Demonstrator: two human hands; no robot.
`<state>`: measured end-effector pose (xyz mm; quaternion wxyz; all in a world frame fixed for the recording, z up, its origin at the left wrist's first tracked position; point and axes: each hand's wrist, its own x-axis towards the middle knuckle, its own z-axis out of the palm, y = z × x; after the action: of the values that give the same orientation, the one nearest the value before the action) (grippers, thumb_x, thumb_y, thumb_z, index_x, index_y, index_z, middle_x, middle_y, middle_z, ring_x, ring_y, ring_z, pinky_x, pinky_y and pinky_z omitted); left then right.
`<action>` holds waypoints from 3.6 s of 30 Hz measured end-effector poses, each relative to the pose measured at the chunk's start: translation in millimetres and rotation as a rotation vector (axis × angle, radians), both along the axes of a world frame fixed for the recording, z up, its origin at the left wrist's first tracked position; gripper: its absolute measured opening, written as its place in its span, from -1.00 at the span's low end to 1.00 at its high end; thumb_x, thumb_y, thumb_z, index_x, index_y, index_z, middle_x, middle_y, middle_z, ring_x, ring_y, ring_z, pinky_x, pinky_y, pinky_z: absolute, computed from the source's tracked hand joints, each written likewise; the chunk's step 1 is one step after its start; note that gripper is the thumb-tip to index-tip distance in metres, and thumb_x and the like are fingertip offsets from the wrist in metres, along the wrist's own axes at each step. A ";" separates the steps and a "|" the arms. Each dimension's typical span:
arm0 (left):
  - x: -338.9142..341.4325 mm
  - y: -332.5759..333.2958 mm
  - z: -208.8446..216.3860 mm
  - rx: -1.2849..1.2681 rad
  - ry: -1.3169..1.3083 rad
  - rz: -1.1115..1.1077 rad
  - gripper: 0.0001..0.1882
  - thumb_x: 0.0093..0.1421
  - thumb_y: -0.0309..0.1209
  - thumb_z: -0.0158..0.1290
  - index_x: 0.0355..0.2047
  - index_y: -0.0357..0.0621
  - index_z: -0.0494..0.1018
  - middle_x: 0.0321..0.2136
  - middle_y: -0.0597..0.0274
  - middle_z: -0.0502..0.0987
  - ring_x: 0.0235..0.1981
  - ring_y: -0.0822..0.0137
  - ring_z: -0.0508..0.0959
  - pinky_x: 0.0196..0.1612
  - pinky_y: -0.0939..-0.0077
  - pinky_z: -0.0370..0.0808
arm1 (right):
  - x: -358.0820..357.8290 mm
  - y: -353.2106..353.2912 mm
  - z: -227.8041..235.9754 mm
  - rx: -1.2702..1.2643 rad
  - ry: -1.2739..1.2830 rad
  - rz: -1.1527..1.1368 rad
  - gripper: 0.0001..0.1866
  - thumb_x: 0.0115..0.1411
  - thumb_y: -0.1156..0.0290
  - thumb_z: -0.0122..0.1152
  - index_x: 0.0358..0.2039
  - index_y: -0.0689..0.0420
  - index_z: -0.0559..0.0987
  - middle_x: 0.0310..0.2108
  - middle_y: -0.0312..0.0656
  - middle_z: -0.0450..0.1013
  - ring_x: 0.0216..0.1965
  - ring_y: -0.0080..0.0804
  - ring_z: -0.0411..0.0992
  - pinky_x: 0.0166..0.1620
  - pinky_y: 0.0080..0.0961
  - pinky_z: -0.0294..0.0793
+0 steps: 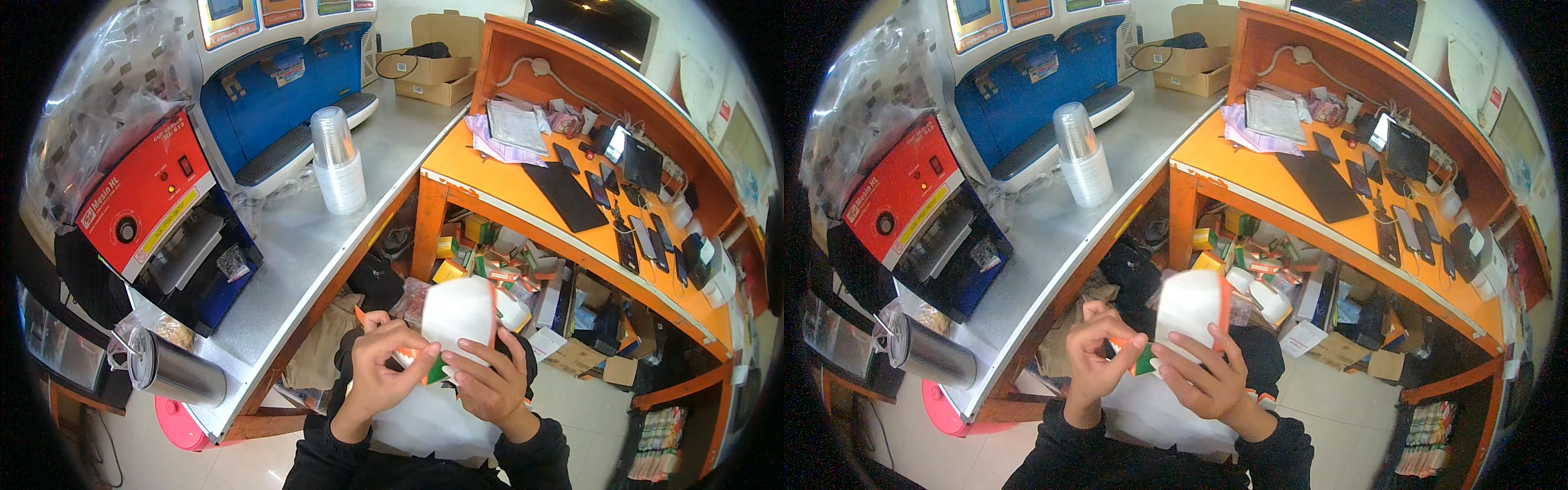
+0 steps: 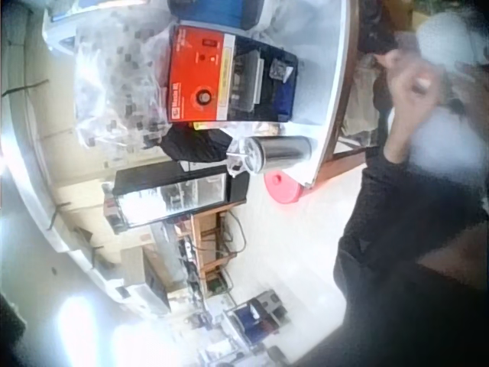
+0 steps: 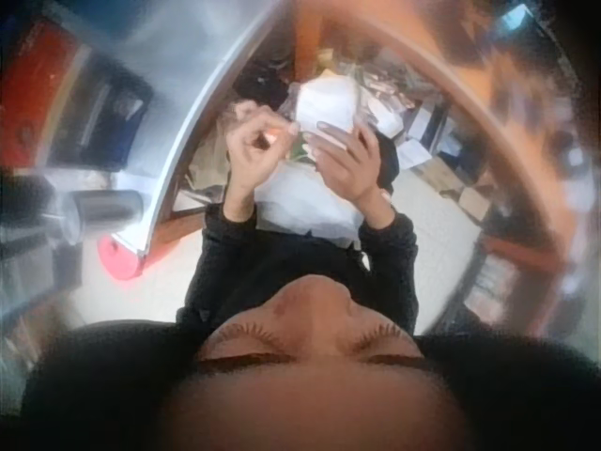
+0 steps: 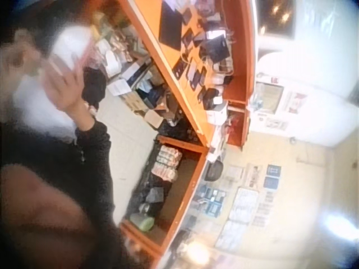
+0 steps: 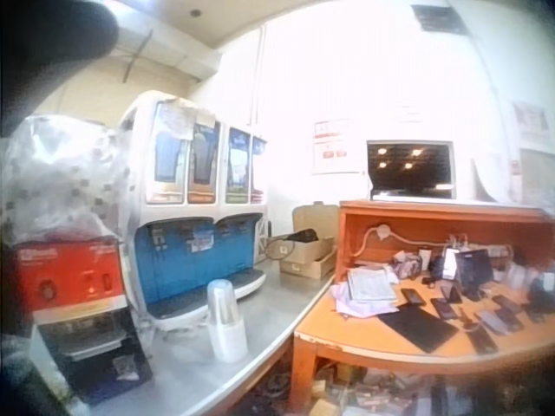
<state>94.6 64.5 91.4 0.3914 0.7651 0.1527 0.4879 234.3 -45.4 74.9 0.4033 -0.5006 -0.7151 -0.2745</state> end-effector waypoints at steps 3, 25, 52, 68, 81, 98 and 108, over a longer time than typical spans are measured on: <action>-2.4 -3.0 5.5 0.085 0.042 -0.017 -0.89 -0.08 -0.49 0.20 -0.65 -0.04 0.48 -0.75 0.47 0.43 -0.71 0.51 0.32 -0.36 0.55 0.08 | -8.8 0.1 2.4 -0.041 0.145 -0.007 -0.72 -0.03 0.51 0.26 -0.34 0.05 0.35 -0.23 -0.26 0.52 -0.13 -0.32 0.47 0.09 -0.11 0.22; -5.1 -14.0 23.8 0.291 0.160 0.177 -0.78 0.01 -0.35 0.14 -0.63 -0.14 0.36 -0.69 0.35 0.34 -0.60 0.41 0.32 -0.37 0.48 0.16 | -2.7 -6.3 -21.7 0.048 1.090 0.289 -0.66 0.25 0.26 -0.09 -0.55 0.24 0.43 -0.66 -0.19 0.34 -0.63 -0.40 0.26 -0.56 -0.50 0.22; 7.8 -23.6 5.9 -0.059 -0.041 0.161 -0.84 -0.15 -0.62 0.26 -0.51 -0.27 0.52 -0.53 0.18 0.57 -0.53 0.43 0.54 -0.43 0.63 0.40 | -7.2 -10.3 7.7 -0.183 0.983 0.092 -0.86 -0.02 0.63 0.22 -0.38 0.25 0.51 -0.42 -0.16 0.46 -0.40 -0.44 0.43 -0.33 -0.60 0.41; 10.9 -32.4 -2.4 -0.035 0.019 0.074 -0.83 -0.04 -0.63 0.15 -0.36 -0.31 0.52 -0.42 0.06 0.56 -0.41 0.25 0.57 -0.34 0.54 0.45 | -14.8 10.4 1.9 0.109 0.806 0.029 -0.84 -0.21 0.65 0.31 -0.55 0.20 0.54 -0.55 -0.20 0.44 -0.48 -0.40 0.43 -0.09 -0.23 0.47; 17.0 -26.4 -18.2 -0.423 -0.242 0.018 -0.82 -0.07 -0.70 0.17 -0.39 -0.36 0.51 -0.36 0.10 0.54 -0.36 0.43 0.53 -0.30 0.63 0.43 | -47.1 14.1 -13.3 -0.163 0.504 -0.189 -0.36 -0.02 0.55 0.12 0.14 0.23 0.24 0.14 0.03 0.11 0.11 -0.02 0.17 0.16 -0.08 0.11; 60.8 -26.2 -86.9 0.312 0.573 -0.175 -0.58 0.05 -0.46 0.06 -0.02 -0.04 0.38 -0.08 0.08 0.34 0.05 0.07 0.24 0.10 0.15 0.13 | 99.9 6.1 -100.1 -1.008 1.170 -0.175 -0.42 0.10 0.35 0.00 0.13 0.23 0.16 -0.72 -0.26 0.33 -0.82 -0.54 0.24 -0.73 -0.59 0.25; -38.4 -32.2 -94.3 0.221 0.810 0.138 -0.42 0.04 -0.31 0.13 0.09 -0.06 0.27 0.12 0.03 0.18 0.20 0.00 0.09 0.21 0.00 -0.08 | 277.3 85.5 -180.1 -0.568 1.830 -0.453 -0.37 0.14 0.05 0.01 0.03 0.32 0.21 -0.40 0.10 0.45 -0.42 -0.11 0.48 -0.33 -0.30 0.50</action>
<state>56.3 32.3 -3.0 0.1819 0.9204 0.2917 0.1865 511.6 40.1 -105.2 0.6038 -0.7234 -0.0533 0.3304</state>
